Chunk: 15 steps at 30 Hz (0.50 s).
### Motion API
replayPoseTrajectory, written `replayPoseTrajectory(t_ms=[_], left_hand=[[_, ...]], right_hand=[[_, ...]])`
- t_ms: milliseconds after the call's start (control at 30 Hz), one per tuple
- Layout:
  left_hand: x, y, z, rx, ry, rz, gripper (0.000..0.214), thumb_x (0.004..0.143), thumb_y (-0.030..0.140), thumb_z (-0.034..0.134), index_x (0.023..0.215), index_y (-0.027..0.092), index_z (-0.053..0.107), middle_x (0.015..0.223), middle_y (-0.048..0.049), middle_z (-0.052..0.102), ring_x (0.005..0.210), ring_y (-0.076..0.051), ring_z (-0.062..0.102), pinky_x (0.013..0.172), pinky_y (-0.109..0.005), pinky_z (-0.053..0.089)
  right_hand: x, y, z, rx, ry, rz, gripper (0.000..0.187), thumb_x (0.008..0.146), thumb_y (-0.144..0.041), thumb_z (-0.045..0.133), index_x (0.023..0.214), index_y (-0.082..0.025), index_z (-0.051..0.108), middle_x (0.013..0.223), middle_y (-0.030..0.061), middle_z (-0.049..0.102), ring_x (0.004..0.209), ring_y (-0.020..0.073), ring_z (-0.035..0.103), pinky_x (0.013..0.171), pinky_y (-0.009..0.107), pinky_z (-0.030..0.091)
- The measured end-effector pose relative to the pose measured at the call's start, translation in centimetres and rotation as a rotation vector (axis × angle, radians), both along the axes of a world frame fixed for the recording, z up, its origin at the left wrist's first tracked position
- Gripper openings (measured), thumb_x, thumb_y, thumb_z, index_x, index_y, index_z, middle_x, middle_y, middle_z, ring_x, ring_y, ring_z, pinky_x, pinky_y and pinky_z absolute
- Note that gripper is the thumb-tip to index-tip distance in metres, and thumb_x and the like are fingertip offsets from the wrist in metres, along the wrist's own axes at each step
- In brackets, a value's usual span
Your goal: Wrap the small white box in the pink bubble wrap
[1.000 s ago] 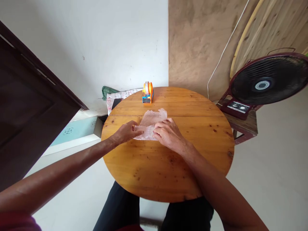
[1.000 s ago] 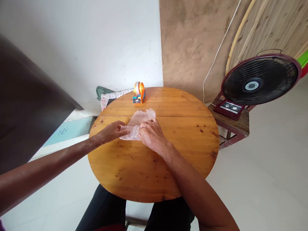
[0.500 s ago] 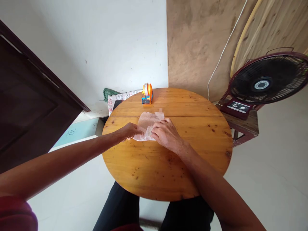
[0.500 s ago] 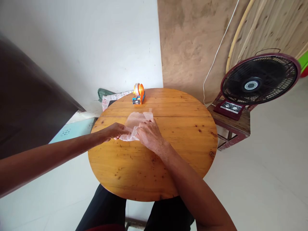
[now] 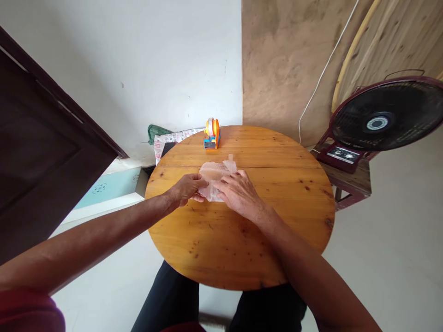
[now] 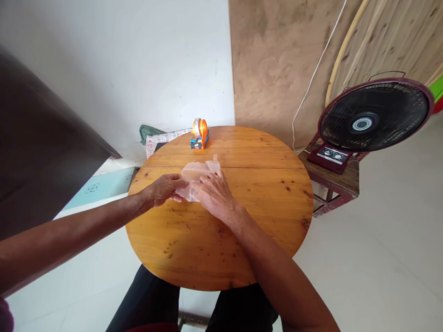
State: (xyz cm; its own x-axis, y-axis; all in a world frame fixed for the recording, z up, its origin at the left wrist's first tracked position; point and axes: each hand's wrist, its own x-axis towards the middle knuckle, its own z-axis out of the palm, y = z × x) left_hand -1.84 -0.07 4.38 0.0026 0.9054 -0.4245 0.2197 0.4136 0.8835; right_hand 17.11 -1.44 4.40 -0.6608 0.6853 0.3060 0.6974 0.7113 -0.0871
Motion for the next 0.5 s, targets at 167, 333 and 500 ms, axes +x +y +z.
replayPoseTrajectory(t_ms=[167, 333, 500], left_hand=[[0.21, -0.20, -0.04, 0.008, -0.055, 0.029, 0.027, 0.056, 0.028, 0.071, 0.073, 0.015, 0.054, 0.060, 0.0003, 0.061, 0.050, -0.012, 0.057, 0.044, -0.025, 0.049], [0.38, -0.19, 0.05, 0.040, -0.091, 0.016, 0.025, 0.057, 0.028, 0.070, 0.073, 0.015, 0.055, 0.059, 0.0010, 0.061, 0.049, -0.011, 0.057, 0.044, -0.023, 0.049], [0.91, 0.06, 0.23, 0.078, -0.107, -0.056, 0.018, 0.062, 0.026, 0.067, 0.065, 0.015, 0.053, 0.052, 0.0015, 0.059, 0.046, -0.011, 0.056, 0.045, -0.023, 0.048]], right_hand=[[-0.07, -0.28, -0.07, 0.013, -0.028, 0.012, 0.022, 0.089, -0.012, 0.052, 0.103, -0.023, 0.064, 0.092, 0.0063, 0.065, 0.092, 0.0231, 0.054, 0.085, 0.039, 0.030], [-0.09, -0.66, -0.21, 0.022, -0.067, 0.015, 0.028, 0.087, -0.007, 0.049, 0.100, -0.024, 0.068, 0.096, 0.0085, 0.061, 0.098, 0.0247, 0.050, 0.092, 0.042, 0.029], [-0.14, -0.52, -0.26, 0.008, -0.046, 0.009, 0.026, 0.088, -0.009, 0.049, 0.095, -0.023, 0.069, 0.095, 0.0081, 0.061, 0.097, 0.0239, 0.051, 0.090, 0.040, 0.029]])
